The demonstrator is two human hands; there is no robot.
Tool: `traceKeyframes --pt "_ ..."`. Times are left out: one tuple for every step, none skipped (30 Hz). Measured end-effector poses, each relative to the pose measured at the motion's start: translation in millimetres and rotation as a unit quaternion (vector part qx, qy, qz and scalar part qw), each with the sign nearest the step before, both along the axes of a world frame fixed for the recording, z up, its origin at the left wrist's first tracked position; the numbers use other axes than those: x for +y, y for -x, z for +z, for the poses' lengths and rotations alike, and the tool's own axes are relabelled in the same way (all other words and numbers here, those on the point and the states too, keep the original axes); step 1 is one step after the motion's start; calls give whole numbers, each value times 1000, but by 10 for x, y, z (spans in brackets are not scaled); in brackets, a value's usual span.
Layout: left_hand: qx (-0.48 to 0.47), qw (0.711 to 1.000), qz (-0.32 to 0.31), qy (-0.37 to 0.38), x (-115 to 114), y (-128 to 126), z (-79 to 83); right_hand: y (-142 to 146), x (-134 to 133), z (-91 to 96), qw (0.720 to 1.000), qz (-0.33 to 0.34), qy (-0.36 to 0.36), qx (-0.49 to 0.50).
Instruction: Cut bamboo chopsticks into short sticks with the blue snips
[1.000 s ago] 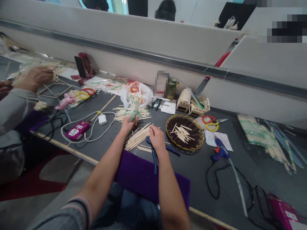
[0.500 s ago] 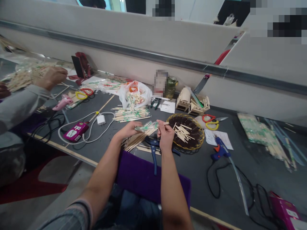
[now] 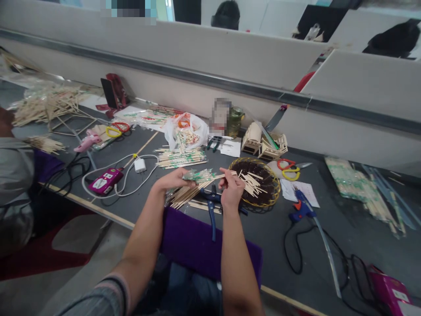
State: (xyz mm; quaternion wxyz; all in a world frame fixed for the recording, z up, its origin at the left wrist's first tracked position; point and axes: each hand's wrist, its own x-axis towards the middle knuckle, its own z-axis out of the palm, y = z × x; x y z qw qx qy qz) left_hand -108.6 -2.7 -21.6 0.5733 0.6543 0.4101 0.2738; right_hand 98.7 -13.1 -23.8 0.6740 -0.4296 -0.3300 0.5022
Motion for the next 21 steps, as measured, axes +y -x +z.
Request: traceKeyframes --pt "-1 1000 1 6 0 1 -3 1 3 -1 1000 7 8 3" --pt "-3 1000 3 12 1 4 -8 1 6 0 1000 12 15 5" --pt "-5 1000 4 19 1 10 -16 -1 8 4 1000 14 21 7" --pt "-7 1000 5 25 2 22 -25 -8 11 12 1000 12 24 7" --pt "-7 1000 6 30 2 39 -35 -23 14 24 1000 6 24 5" --pt "-5 999 6 33 1 61 -44 -50 18 40 1000 -6 22 3" --pt "-2 999 9 36 0 88 -52 -90 23 59 1000 -26 18 4" --pt "2 999 15 40 -2 118 -58 -143 30 81 998 -54 12 8" --pt "4 999 26 48 -4 147 -62 -205 37 103 996 -91 4 17" --pt "1 997 46 57 -4 172 -65 -272 45 125 991 -132 -3 27" --pt "-12 995 78 67 -2 192 -68 -335 52 144 985 -170 -10 37" --pt "-37 989 123 73 4 204 -72 -387 59 158 980 -195 -15 42" --pt "-73 979 176 75 13 208 -76 -421 64 165 978 -204 -16 40" --pt "-115 964 229 74 27 206 -83 -434 68 167 981 -193 -14 31" --pt "-159 945 276 71 43 200 -90 -423 68 162 985 -168 -9 19" --pt "-200 927 310 69 62 194 -100 -393 66 152 990 -137 -2 6" --pt "-236 911 332 70 82 190 -111 -350 62 141 994 -107 5 -5" --pt "-266 897 345 75 102 191 -123 -302 56 130 997 -80 11 -12" --pt "-292 882 359 84 122 198 -136 -257 50 122 998 -60 15 -15" --pt "-315 864 382 92 141 211 -150 -224 45 118 999 -45 16 -15" --pt "-337 839 415 98 160 229 -164 -205 40 120 999 -41 13 -13"
